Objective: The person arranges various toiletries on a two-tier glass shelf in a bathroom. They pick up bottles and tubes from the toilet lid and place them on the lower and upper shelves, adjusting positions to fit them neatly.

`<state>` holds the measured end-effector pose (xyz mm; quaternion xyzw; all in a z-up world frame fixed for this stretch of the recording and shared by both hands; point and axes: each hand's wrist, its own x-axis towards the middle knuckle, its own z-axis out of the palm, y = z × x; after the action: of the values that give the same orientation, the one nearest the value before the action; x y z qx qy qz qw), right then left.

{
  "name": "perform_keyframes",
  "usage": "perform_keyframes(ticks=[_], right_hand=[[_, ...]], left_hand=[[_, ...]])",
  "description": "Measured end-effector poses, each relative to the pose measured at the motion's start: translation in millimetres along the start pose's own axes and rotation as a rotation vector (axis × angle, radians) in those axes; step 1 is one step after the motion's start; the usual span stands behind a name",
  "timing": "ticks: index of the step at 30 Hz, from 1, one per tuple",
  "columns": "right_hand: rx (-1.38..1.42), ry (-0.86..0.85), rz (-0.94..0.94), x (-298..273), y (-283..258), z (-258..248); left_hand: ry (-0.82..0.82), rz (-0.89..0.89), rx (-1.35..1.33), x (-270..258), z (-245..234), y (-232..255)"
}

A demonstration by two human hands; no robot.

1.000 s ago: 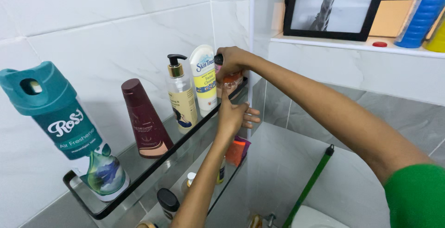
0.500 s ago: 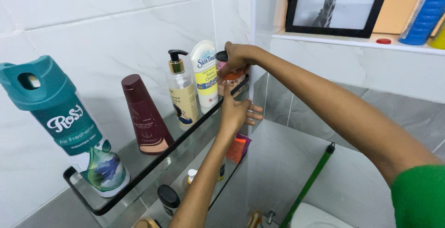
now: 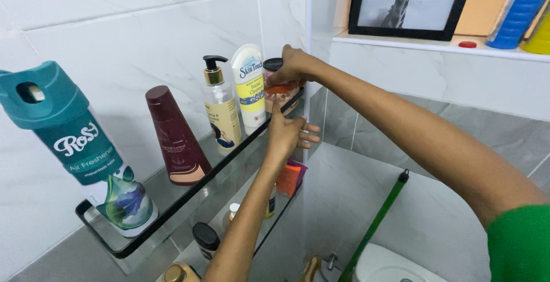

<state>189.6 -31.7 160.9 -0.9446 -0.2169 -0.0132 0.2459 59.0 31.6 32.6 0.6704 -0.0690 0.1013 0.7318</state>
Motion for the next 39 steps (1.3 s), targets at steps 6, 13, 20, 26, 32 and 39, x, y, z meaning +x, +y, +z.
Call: perform_keyframes(ticks=[6, 13, 20, 26, 32, 39], right_hand=[[-0.007, 0.073, -0.039, -19.5, 11.9, -6.2], [-0.002, 0.356, -0.212, -69.1, 51.6, 4.6], [0.134, 0.544, -0.32, -199.8, 109.9, 59.0], [0.259, 0.527, -0.275, -298.6, 179.2, 140.0], [0.357, 0.409, -0.067, -381.5, 260.3, 264.2], [0.478, 0.197, 0.362, -480.4, 373.8, 440.1]], left_hand=[[0.016, 0.057, 0.031, -10.6, 2.6, 1.5], [0.044, 0.183, 0.166, -41.2, 17.1, -4.2], [0.014, 0.18, 0.307, -89.2, 30.8, -49.2], [-0.158, 0.046, 0.25, -127.7, 46.3, -162.4], [-0.299, -0.094, 0.224, -187.6, 63.7, -311.2], [-0.383, -0.08, 0.528, -282.2, 61.9, -471.2]])
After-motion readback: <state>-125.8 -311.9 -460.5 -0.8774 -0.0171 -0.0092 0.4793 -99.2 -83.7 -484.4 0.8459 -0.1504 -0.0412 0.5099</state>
